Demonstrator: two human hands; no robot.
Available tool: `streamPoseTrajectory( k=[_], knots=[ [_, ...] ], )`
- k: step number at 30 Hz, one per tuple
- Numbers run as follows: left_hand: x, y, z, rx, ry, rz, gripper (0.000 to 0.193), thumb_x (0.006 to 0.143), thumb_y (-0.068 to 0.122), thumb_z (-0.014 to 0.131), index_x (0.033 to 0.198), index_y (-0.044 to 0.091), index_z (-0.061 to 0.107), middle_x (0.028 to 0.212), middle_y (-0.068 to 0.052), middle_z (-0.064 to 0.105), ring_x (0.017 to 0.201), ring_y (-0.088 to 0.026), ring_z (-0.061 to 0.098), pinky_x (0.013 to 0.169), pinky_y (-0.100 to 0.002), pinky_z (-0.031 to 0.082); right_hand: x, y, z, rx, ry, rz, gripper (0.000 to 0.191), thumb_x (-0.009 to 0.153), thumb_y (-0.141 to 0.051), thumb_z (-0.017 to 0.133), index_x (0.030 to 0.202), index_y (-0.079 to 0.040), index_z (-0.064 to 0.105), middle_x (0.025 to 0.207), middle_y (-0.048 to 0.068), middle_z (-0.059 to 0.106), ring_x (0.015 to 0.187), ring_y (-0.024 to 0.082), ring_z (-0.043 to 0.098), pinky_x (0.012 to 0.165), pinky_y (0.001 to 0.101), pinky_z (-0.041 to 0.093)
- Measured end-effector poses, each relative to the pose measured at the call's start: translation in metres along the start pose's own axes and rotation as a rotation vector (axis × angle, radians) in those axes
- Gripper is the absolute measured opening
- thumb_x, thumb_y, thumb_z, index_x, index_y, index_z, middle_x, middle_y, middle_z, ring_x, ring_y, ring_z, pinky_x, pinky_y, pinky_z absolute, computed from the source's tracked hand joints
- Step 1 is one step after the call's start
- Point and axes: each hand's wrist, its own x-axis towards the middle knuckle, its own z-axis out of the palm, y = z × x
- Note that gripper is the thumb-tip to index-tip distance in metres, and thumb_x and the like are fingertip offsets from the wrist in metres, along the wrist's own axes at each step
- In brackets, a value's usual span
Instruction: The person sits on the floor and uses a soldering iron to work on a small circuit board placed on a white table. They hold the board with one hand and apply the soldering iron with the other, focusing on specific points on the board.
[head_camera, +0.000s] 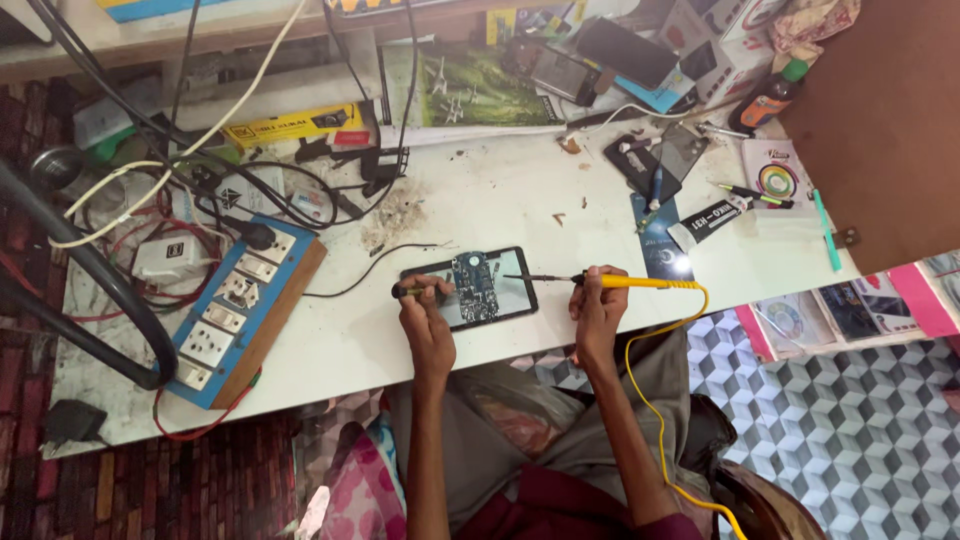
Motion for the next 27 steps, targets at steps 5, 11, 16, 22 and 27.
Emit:
streamPoseTrajectory(
  k=[5,11,16,22,27],
  knots=[
    [-0.001,0.002,0.001,-0.016,0.011,-0.014,0.027,0.114,0.026,0.039,0.112,0.000,0.045,0.097,-0.012,0.062,0.093,-0.021,0.064,0.094,-0.037,0.052,0.003,-0.001,-0.003,-0.008,-0.070,0.056,0.018,0.111,-0.021,0.052,0.105,-0.006,0.044,0.064,0.000,0.044,0.048,0.007,0.040,0.042,0.0229,0.033],
    [0.000,0.004,0.001,-0.028,0.004,-0.005,0.028,0.115,0.028,0.040,0.114,0.000,0.045,0.096,-0.011,0.062,0.093,-0.021,0.064,0.097,-0.037,0.051,0.003,0.004,-0.006,-0.027,-0.165,0.082,0.017,0.109,-0.019,0.054,0.105,-0.006,0.044,0.064,0.004,0.052,0.049,0.008,0.044,0.045,0.0226,0.037],
    [-0.004,0.005,-0.002,-0.004,-0.014,0.011,0.028,0.116,0.028,0.040,0.113,0.001,0.045,0.097,-0.011,0.062,0.095,-0.020,0.063,0.097,-0.037,0.051,-0.003,0.003,-0.007,-0.123,-0.200,0.052,0.017,0.109,-0.018,0.055,0.106,-0.005,0.043,0.065,0.003,0.052,0.052,0.007,0.046,0.049,0.0217,0.039],
    [0.001,0.005,-0.001,-0.028,-0.020,0.059,0.029,0.115,0.026,0.038,0.110,0.001,0.052,0.094,-0.010,0.061,0.090,-0.019,0.061,0.092,-0.036,0.051,-0.005,0.000,-0.001,-0.177,-0.187,0.005,0.016,0.107,-0.015,0.056,0.107,-0.003,0.046,0.066,0.002,0.054,0.054,0.007,0.049,0.049,0.0217,0.040],
    [0.004,0.007,-0.003,0.059,0.016,0.012,0.031,0.112,0.027,0.042,0.107,-0.001,0.056,0.087,-0.009,0.066,0.083,-0.018,0.063,0.084,-0.034,0.051,-0.002,0.002,-0.001,-0.138,-0.217,-0.002,0.015,0.106,-0.013,0.057,0.106,-0.003,0.045,0.067,0.002,0.053,0.055,0.006,0.049,0.051,0.0215,0.040]
  ],
)
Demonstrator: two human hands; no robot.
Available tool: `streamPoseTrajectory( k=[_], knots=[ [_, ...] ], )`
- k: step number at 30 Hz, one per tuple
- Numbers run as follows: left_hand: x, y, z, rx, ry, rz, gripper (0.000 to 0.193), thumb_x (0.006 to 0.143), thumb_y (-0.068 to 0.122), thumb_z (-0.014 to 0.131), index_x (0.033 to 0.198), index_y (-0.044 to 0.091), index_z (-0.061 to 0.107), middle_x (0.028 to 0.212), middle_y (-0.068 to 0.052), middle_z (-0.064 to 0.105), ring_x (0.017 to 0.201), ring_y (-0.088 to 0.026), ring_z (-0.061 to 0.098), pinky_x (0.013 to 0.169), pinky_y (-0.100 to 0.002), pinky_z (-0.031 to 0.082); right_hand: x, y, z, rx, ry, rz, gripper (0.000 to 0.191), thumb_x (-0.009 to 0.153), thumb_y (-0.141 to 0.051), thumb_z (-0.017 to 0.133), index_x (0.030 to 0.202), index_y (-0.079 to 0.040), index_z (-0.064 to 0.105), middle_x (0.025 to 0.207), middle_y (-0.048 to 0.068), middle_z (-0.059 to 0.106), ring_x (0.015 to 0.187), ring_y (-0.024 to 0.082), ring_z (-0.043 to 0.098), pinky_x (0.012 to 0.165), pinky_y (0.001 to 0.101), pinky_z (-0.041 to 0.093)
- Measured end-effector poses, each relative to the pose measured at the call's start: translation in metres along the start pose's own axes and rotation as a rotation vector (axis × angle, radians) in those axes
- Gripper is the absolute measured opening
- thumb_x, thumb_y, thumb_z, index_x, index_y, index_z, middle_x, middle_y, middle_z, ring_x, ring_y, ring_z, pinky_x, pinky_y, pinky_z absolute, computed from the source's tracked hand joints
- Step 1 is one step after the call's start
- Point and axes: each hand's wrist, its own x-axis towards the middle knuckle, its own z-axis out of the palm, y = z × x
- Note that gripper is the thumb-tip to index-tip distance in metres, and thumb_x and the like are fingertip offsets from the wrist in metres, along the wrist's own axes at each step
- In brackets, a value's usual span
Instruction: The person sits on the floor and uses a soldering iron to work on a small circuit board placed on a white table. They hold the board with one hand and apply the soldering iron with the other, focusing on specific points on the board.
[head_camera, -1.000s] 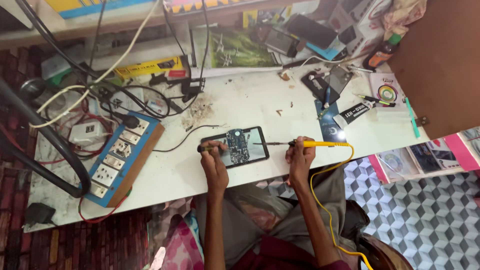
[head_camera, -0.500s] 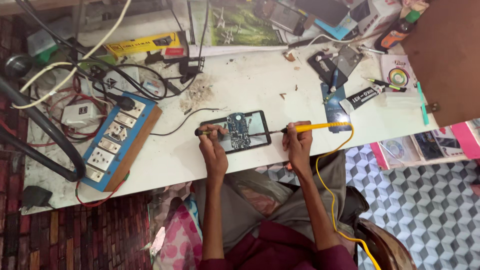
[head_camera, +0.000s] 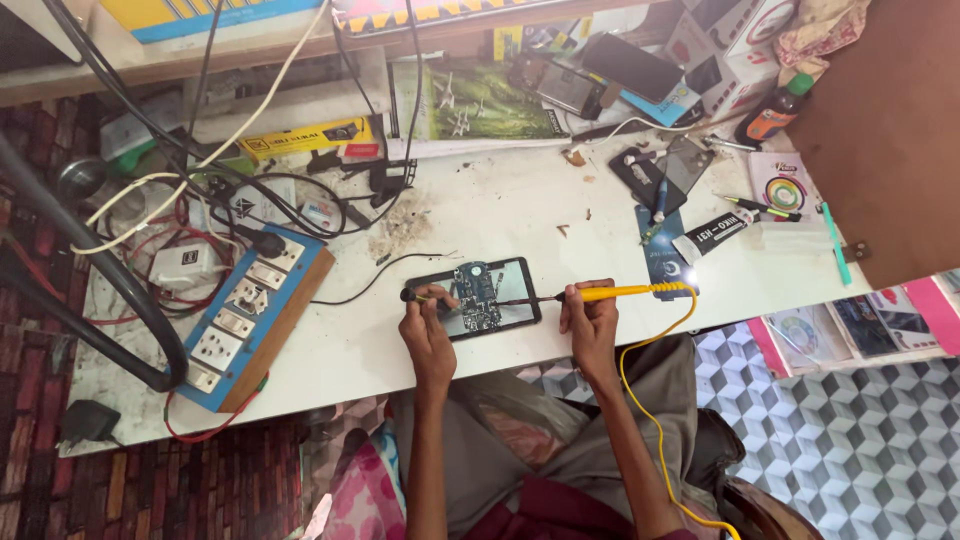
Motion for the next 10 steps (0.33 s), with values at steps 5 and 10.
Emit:
streamPoseTrajectory(
  k=[5,10],
  knots=[
    [0.003,0.001,0.002,-0.162,0.007,0.025,0.035,0.115,0.031,0.041,0.113,-0.002,0.053,0.092,-0.013,0.070,0.089,-0.020,0.068,0.093,-0.034,0.053,-0.003,0.001,0.000,-0.011,-0.012,-0.018,0.015,0.107,-0.012,0.057,0.104,-0.003,0.046,0.067,0.001,0.053,0.055,0.007,0.049,0.051,0.0219,0.041],
    [0.007,0.005,-0.001,-0.205,-0.060,-0.079,0.033,0.112,0.034,0.045,0.124,0.004,0.039,0.108,-0.018,0.075,0.096,-0.024,0.074,0.093,-0.035,0.053,-0.006,0.000,0.000,-0.043,-0.008,-0.010,0.015,0.106,-0.013,0.058,0.105,-0.004,0.046,0.067,0.002,0.054,0.055,0.007,0.049,0.051,0.0216,0.039]
  ],
)
